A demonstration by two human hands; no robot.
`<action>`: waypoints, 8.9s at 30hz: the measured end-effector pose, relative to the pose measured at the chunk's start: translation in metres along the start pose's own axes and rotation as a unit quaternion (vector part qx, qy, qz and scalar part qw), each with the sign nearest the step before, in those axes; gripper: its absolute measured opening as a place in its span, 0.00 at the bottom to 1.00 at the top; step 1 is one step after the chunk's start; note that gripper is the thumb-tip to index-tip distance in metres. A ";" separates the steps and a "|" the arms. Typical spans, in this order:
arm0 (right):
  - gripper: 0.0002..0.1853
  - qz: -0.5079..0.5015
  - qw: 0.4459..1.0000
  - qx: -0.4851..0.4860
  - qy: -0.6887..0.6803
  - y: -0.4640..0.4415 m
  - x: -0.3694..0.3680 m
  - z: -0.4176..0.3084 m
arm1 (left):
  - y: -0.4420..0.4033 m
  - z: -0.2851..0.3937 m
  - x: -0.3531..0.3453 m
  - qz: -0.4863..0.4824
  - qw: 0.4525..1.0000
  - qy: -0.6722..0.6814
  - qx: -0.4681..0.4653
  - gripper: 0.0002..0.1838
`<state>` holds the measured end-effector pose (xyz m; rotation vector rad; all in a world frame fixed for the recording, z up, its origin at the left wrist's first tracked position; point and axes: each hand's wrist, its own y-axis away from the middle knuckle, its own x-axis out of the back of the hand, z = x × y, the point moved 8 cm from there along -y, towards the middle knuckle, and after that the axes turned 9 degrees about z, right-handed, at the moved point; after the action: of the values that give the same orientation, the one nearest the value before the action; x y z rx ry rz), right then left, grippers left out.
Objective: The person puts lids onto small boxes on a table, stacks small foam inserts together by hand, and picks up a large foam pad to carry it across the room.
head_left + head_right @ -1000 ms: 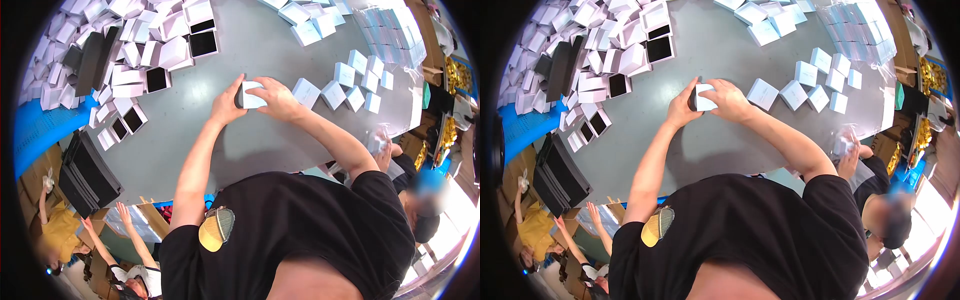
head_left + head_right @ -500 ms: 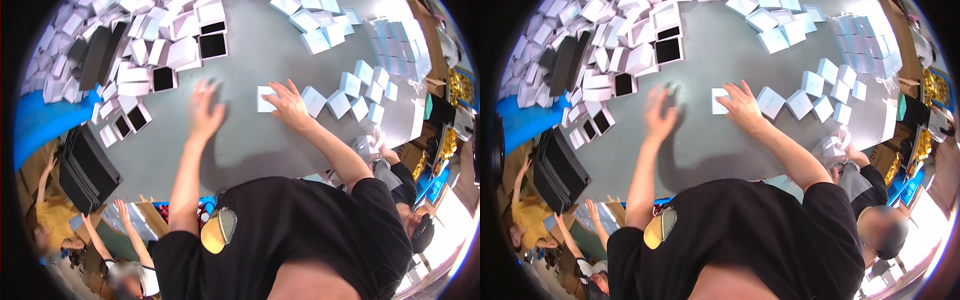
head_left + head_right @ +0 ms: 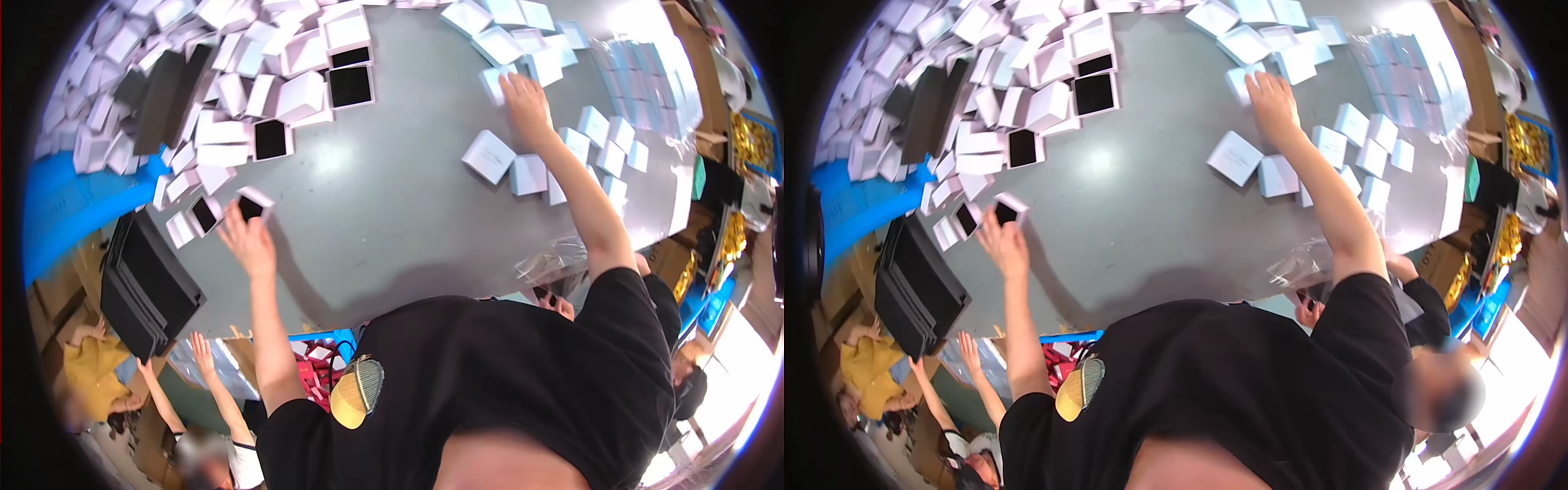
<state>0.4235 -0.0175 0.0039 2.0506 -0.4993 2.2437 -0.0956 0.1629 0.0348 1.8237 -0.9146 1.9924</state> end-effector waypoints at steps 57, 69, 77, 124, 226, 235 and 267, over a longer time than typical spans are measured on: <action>0.36 -0.065 0.893 0.146 -0.421 -0.006 0.074 -0.197 | -0.058 0.188 -0.053 0.008 0.911 0.413 0.003 0.53; 0.25 -0.016 0.940 0.216 -0.266 0.000 0.062 -0.224 | -0.054 0.189 -0.053 0.020 0.896 0.443 0.003 0.56; 0.30 -0.042 0.947 0.178 -0.264 0.010 0.053 -0.219 | -0.049 0.199 -0.056 -0.019 0.899 0.437 -0.030 0.36; 0.42 -0.084 0.896 0.117 -0.420 0.001 0.060 -0.220 | -0.039 0.185 -0.053 -0.073 0.859 0.504 0.058 0.55; 0.38 -0.118 0.946 0.158 -0.256 0.025 0.053 -0.230 | -0.039 0.184 -0.036 -0.066 0.841 0.537 0.002 0.37; 0.33 -0.100 0.978 0.089 -0.161 0.048 0.059 -0.193 | -0.069 0.182 -0.021 0.010 0.897 0.440 -0.032 0.29; 0.43 -0.083 0.868 -0.099 -0.479 -0.019 0.041 -0.139 | -0.023 0.173 -0.039 0.016 0.914 0.406 -0.002 0.10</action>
<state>0.2907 0.0322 0.0397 2.8109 -0.5164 0.8837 0.0599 0.0809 0.0029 0.7953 -0.6601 2.4235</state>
